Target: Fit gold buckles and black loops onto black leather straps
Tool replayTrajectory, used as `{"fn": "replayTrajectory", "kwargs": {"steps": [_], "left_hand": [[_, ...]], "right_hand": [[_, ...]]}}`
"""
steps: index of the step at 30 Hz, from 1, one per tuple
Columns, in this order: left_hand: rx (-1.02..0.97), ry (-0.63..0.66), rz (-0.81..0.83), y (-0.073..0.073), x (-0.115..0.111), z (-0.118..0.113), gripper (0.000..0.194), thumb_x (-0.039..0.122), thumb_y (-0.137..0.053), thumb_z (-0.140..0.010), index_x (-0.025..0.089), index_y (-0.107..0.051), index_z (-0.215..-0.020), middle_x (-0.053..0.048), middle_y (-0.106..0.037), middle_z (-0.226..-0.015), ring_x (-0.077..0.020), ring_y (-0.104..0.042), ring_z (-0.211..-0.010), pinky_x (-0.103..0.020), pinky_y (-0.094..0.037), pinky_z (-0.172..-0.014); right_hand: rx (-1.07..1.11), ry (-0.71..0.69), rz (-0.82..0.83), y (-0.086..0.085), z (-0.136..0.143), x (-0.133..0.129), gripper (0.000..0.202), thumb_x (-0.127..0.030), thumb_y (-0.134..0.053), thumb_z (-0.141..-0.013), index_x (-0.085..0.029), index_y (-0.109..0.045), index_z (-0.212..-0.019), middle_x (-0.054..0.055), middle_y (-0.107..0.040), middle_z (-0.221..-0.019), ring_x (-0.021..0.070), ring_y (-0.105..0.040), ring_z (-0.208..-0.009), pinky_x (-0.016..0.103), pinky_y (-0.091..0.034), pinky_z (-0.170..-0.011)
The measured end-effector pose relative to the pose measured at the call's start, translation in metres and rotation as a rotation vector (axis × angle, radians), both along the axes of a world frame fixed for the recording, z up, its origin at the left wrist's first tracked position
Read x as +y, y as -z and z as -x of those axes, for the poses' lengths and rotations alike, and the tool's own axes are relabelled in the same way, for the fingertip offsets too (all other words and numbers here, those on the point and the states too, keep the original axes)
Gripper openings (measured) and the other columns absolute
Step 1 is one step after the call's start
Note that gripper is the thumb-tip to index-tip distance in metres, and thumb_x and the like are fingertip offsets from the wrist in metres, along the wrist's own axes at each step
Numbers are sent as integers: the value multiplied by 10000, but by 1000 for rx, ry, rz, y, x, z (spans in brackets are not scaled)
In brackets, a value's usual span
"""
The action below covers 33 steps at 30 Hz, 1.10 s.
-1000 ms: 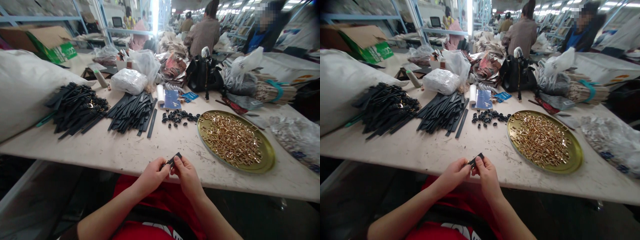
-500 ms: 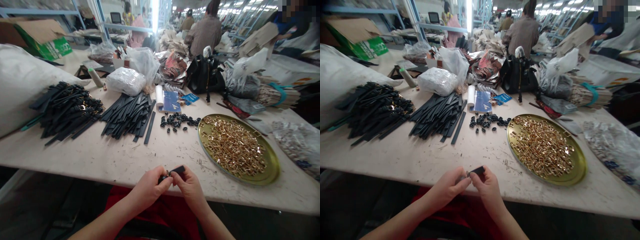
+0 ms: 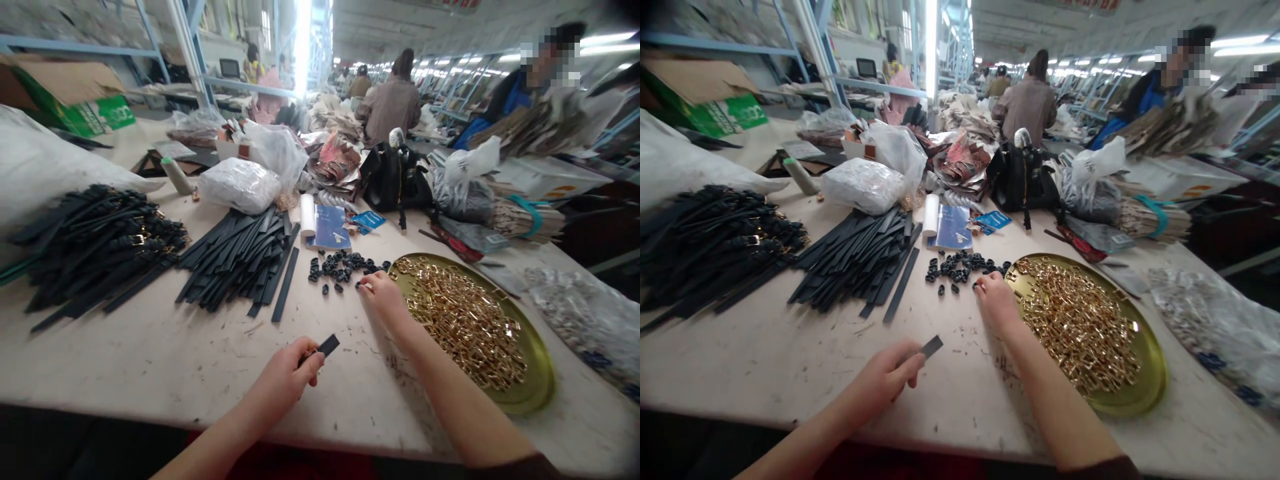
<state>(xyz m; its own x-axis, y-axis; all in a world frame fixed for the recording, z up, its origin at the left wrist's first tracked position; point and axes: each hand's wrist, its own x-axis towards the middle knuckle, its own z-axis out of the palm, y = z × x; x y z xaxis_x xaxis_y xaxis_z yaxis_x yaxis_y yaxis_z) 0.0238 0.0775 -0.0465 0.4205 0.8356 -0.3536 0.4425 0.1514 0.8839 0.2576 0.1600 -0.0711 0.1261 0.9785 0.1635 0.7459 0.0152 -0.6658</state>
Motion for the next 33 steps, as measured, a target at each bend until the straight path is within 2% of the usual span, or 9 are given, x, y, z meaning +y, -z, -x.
{"fn": "replayTrajectory", "kwargs": {"steps": [3, 6, 8, 10, 12, 15, 18, 25, 33], "left_hand": [[11, -42, -33, -1, 0, 2, 231, 373, -391, -814, 187, -482, -711, 59, -467, -560, -104, -432, -538, -219, -306, -542], [24, -108, -106, -7, -4, 4, 244, 375, -400, -811, 188, -466, -668, 60, -446, -547, -109, -439, -556, -219, -306, -551], [11, -174, -165, -11, -10, 4, 251, 379, -403, -811, 190, -460, -656, 64, -431, -536, -103, -429, -540, -214, -305, -540], [-2, -221, -229, -14, -17, 4, 246, 384, -408, -812, 193, -471, -671, 69, -416, -535, -96, -416, -526, -208, -299, -526], [14, -221, -295, -15, -28, 4, 235, 379, -405, -816, 195, -492, -699, 70, -413, -545, -91, -406, -519, -210, -287, -517], [103, -169, -375, -16, -46, 5, 220, 354, -401, -815, 194, -518, -721, 66, -427, -554, -90, -402, -519, -219, -271, -522], [140, -100, -380, -18, -63, 7, 223, 342, -393, -812, 192, -521, -707, 64, -413, -543, -90, -395, -514, -221, -258, -514], [143, 40, -372, -21, -76, 14, 233, 336, -406, -805, 189, -525, -670, 68, -381, -514, -87, -367, -492, -223, -226, -481], [-12, -43, -257, -22, -78, 19, 281, 309, -499, -755, 178, -454, -999, 48, -554, -634, -107, -494, -548, -218, -350, -533]], "right_hand": [[25, -47, 47, 4, -1, 11, 74, -153, -559, -680, -187, -550, -615, 29, -492, -731, 171, -464, -680, 329, -347, -711], [97, -111, 119, 1, 18, -15, 98, -200, -566, -702, -184, -528, -613, 14, -497, -671, 158, -470, -646, 308, -364, -651], [336, -201, 236, -6, 37, -45, 134, -293, -552, -746, -183, -535, -672, -5, -506, -634, 135, -474, -599, 278, -377, -597], [771, -274, 387, -14, 56, -79, 189, -368, -565, -752, -184, -540, -717, -21, -516, -638, 106, -470, -581, 246, -382, -578], [1172, -264, 494, -21, 71, -108, 217, -379, -636, -704, -180, -554, -723, -31, -519, -655, 83, -465, -589, 220, -382, -586], [1418, -185, 497, -27, 82, -138, 223, -343, -704, -654, -176, -580, -734, -37, -532, -656, 65, -467, -598, 195, -378, -596], [1421, -179, 418, -29, 83, -153, 207, -340, -692, -673, -176, -574, -715, -42, -538, -626, 64, -456, -578, 195, -367, -586], [1024, -245, 245, -38, 86, -170, 193, -313, -682, -682, -187, -588, -793, -56, -541, -592, 88, -474, -566, 239, -369, -598], [1165, -151, 305, -27, 92, -177, 212, -324, -668, -694, -180, -609, -838, -38, -577, -654, 75, -474, -556, 235, -374, -586]]}}
